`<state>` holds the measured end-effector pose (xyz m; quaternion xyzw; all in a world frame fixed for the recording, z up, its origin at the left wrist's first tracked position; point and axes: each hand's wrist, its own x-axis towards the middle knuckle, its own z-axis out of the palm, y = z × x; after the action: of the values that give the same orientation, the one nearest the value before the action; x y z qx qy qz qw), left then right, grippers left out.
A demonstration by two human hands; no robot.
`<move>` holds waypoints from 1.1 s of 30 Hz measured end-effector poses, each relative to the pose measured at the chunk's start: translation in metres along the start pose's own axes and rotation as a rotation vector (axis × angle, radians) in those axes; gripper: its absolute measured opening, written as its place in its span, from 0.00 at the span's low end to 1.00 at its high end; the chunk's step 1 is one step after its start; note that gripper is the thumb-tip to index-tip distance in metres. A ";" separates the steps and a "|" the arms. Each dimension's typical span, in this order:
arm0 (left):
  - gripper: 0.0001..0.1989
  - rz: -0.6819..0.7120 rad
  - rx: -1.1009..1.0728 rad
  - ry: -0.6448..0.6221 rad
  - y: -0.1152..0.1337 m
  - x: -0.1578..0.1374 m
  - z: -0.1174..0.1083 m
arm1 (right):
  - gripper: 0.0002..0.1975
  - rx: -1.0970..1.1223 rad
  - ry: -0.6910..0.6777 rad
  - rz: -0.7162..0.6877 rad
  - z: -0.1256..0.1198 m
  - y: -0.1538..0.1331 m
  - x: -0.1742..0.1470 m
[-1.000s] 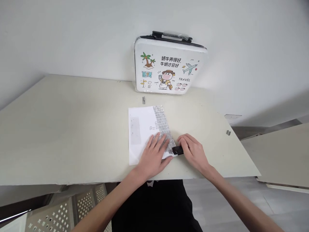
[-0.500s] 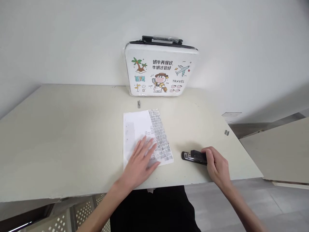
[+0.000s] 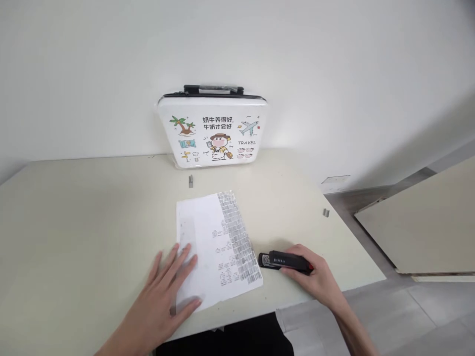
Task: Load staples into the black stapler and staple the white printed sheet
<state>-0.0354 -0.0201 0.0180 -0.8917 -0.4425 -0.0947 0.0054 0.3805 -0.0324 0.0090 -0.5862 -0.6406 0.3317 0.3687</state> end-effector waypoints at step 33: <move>0.18 -0.089 -0.898 -0.081 0.000 0.129 0.012 | 0.21 0.071 0.410 0.159 0.013 -0.007 0.002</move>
<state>0.0431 0.0823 0.0282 -0.7888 -0.3952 -0.2426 -0.4034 0.3654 -0.0313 0.0081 -0.6765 -0.4919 0.2559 0.4846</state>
